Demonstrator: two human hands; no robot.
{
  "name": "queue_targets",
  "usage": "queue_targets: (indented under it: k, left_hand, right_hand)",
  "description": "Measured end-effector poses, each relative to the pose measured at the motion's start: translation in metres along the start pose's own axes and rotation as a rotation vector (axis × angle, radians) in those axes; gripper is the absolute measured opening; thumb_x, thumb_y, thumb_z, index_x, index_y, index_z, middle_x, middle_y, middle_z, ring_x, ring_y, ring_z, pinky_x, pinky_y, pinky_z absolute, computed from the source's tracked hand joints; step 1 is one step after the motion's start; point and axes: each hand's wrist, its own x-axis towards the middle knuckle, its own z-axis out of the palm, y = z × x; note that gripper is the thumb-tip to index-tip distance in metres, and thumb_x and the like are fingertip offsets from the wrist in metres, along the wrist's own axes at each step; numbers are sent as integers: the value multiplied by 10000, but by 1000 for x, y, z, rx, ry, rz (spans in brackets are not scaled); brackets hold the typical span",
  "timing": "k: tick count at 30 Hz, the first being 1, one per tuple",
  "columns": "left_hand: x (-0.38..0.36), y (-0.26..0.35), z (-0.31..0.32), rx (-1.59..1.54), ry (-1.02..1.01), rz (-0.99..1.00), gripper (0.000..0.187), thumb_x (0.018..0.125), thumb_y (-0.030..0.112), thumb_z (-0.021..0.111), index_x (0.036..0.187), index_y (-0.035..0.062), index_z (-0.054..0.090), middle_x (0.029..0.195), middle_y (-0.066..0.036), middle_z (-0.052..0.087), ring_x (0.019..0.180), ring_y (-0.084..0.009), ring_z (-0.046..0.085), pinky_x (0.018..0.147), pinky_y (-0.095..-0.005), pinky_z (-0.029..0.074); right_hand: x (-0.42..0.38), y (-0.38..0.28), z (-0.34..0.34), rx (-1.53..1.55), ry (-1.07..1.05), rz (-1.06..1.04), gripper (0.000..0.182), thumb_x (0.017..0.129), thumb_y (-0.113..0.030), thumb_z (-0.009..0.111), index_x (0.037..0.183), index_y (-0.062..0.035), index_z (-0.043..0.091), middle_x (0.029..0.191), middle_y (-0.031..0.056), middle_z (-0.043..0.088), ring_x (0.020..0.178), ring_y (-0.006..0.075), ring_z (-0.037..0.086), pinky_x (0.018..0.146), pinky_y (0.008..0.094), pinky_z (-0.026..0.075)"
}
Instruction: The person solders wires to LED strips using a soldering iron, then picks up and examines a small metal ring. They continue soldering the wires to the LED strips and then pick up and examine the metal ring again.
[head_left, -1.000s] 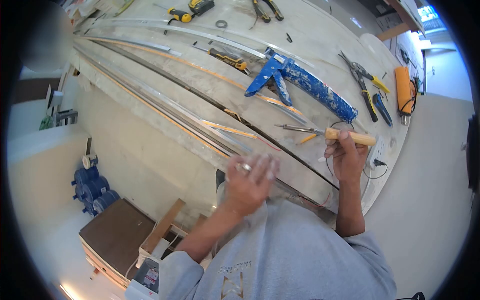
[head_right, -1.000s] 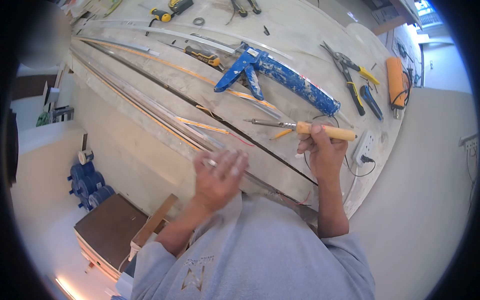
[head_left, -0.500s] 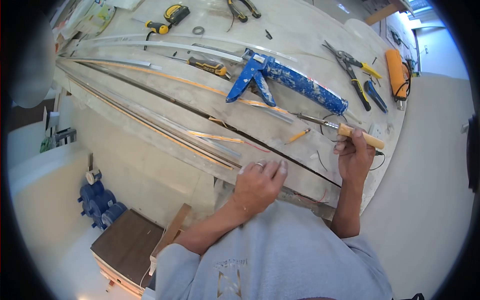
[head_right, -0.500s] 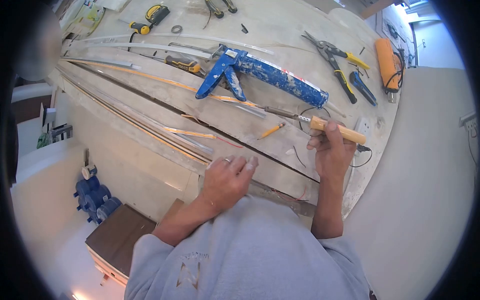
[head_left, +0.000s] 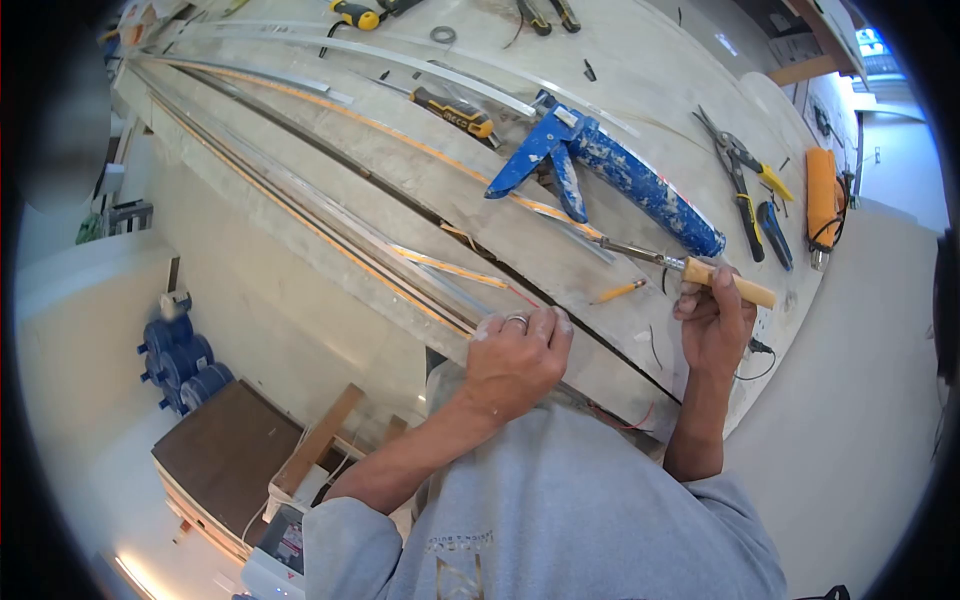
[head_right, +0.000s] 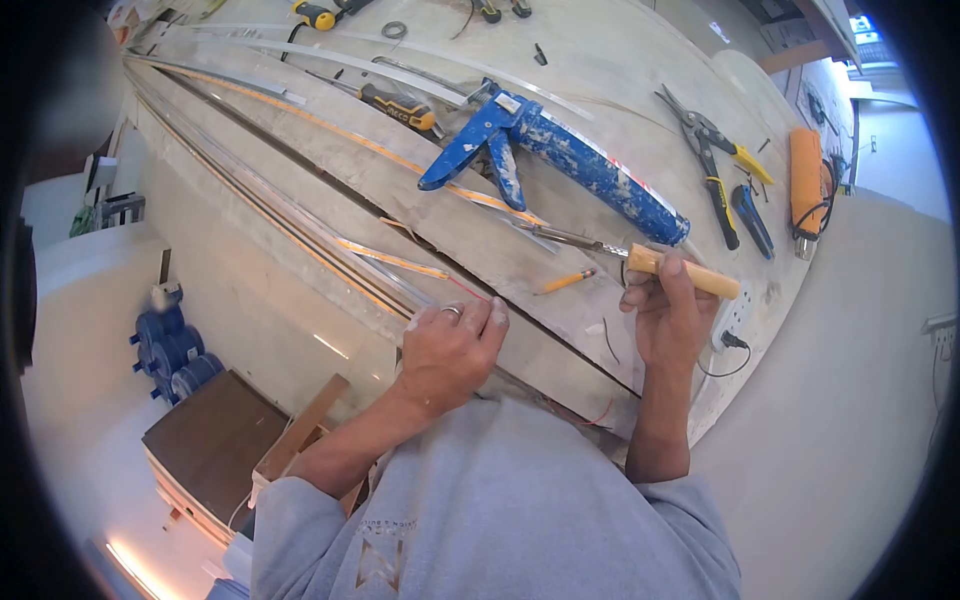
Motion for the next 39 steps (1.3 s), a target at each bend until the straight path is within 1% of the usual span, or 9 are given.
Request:
queue_targets:
  k: [5, 12, 16, 21, 22, 24, 27, 34, 39]
  left_hand:
    - [1, -2, 6, -4, 15, 5, 286, 785, 124, 608, 1041, 2, 645, 878, -74, 639, 713, -193, 644, 576, -333, 466]
    - [0, -7, 12, -28, 28, 14, 298, 790, 129, 609, 1056, -1, 645, 917, -90, 655, 724, -196, 636, 594, -334, 463]
    - [-3, -7, 20, -35, 119, 13, 314, 786, 131, 606, 1067, 0, 651, 905, -93, 650, 716, -197, 629, 598, -332, 456]
    - [-2, -7, 18, -47, 141, 4, 315, 781, 134, 603, 1065, 8, 657, 893, -93, 647, 702, -189, 622, 595, -323, 449]
    - [-2, -7, 16, -53, 134, 4, 316, 779, 134, 604, 1063, 9, 658, 890, -92, 647, 698, -187, 621, 593, -323, 447]
    - [-2, -7, 16, -59, 129, 1, 316, 776, 133, 605, 1062, 9, 659, 887, -92, 647, 695, -185, 620, 591, -323, 445]
    - [-2, -7, 17, -54, 138, 5, 313, 773, 137, 606, 1053, 9, 660, 889, -88, 648, 696, -180, 622, 589, -325, 442]
    - [-1, -7, 16, -52, 134, 6, 298, 775, 146, 608, 1036, 9, 657, 891, -79, 646, 715, -175, 631, 591, -326, 435]
    - [-1, -8, 18, -53, 139, 6, 291, 777, 147, 610, 1029, 9, 652, 882, -76, 640, 717, -175, 630, 589, -325, 431]
  right_hand:
    - [2, 3, 0, -5, -19, 17, 222, 934, -163, 617, 989, 52, 629, 775, 180, 668, 533, 185, 633, 458, 290, 537]
    - [4, 8, 1, 15, -59, 49, 224, 938, -152, 606, 1004, 61, 626, 783, 193, 671, 535, 192, 640, 461, 296, 544]
    - [5, 12, 7, 17, -91, 95, 226, 936, -146, 611, 1007, 68, 623, 802, 204, 675, 534, 204, 642, 461, 304, 546]
    - [13, 21, 20, -47, -227, 213, 213, 896, -95, 669, 1011, 78, 620, 814, 210, 678, 551, 220, 649, 457, 309, 543]
    - [16, 22, 22, -49, -229, 215, 213, 896, -95, 669, 1011, 78, 620, 814, 210, 678, 551, 220, 649, 457, 309, 543]
    - [20, 23, 27, -120, -322, 221, 205, 883, -86, 686, 996, 74, 624, 815, 205, 680, 555, 212, 648, 455, 301, 535]
    - [24, 21, 33, -179, -359, 238, 199, 886, -99, 690, 967, 70, 625, 809, 195, 681, 551, 208, 644, 452, 297, 529]
    - [26, 20, 39, -193, -371, 233, 201, 890, -116, 695, 947, 61, 621, 808, 180, 686, 572, 194, 649, 479, 283, 523]
    - [25, 20, 38, -206, -367, 242, 217, 891, -126, 697, 968, 63, 621, 811, 177, 687, 578, 191, 650, 487, 280, 522]
